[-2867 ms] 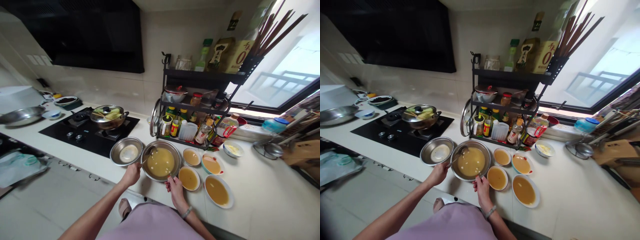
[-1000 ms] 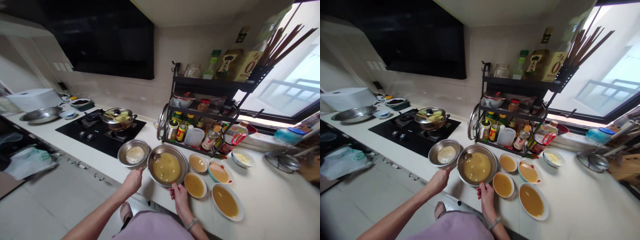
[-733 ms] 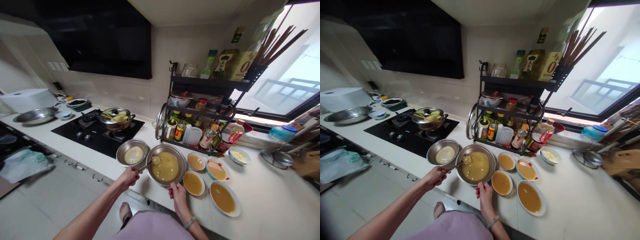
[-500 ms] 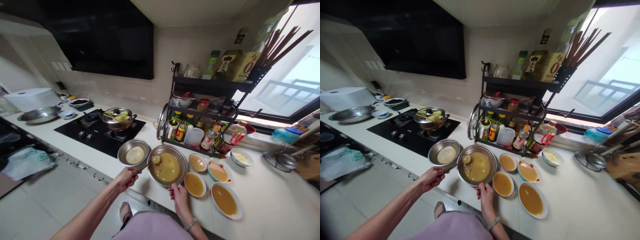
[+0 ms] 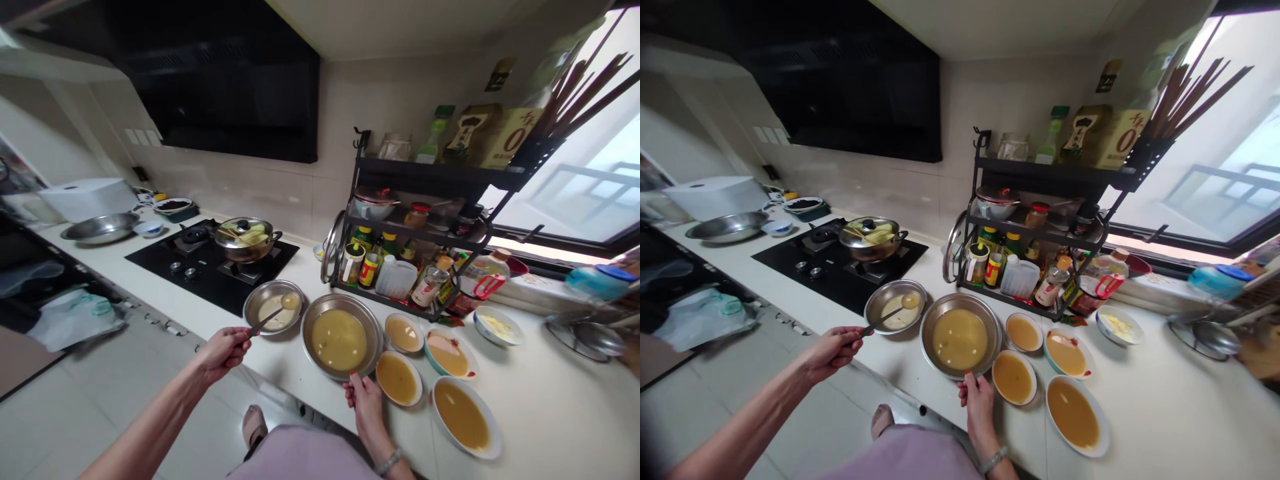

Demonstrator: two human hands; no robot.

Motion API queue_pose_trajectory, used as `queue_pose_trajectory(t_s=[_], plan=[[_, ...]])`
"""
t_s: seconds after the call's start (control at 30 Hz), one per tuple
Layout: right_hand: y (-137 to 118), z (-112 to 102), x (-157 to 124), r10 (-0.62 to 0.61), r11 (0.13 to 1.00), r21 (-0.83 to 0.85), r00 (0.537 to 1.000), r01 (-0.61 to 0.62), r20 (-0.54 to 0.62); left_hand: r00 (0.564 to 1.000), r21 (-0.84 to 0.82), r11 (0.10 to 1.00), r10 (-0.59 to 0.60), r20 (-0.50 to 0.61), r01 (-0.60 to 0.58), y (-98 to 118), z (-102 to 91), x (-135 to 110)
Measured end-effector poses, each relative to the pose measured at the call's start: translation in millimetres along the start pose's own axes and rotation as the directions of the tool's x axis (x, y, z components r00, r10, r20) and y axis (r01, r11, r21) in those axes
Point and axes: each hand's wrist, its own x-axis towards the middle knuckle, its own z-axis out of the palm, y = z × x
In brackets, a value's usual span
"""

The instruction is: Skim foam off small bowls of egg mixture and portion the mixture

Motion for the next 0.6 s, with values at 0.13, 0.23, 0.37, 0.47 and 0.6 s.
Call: queue_pose_trajectory(t_s=[0.13, 0.23, 0.37, 0.47, 0.6], plan=[[0.5, 0.1, 0.3, 0.006, 1.0, -0.005, 1.0, -0.006, -0.004, 0.976, 0.445, 0.891, 0.165, -0.139, -0.088, -15.3, -12.2, 12.2], [0.6, 0.5, 0.2, 0.004, 1.0, -0.006, 1.0, -0.004, 0.0, 0.913, 0.831, 0.533, 0.4, -0.083, -0.158, -29.8, -15.7, 19.7], [0.7, 0.6, -0.1, -0.008, 1.0, -0.009, 1.0, 0.008, 0.007, 0.835, 0.974, 0.198, 0.55, -0.015, -0.113, -44.7, -6.8, 20.1], [0.6, -0.1, 0.3, -0.017, 1.0, -0.018, 1.0, 0.017, 0.014, 0.808, 0.951, 0.229, 0.588, 0.036, -0.208, -49.7, 12.4, 16.7], [-0.9, 0.1, 0.6, -0.009, 1.0, -0.029, 1.0, 0.009, 0.009, 0.816, 0.873, 0.314, 0.559, 0.147, -0.372, -51.1, 45.8, 18.8]])
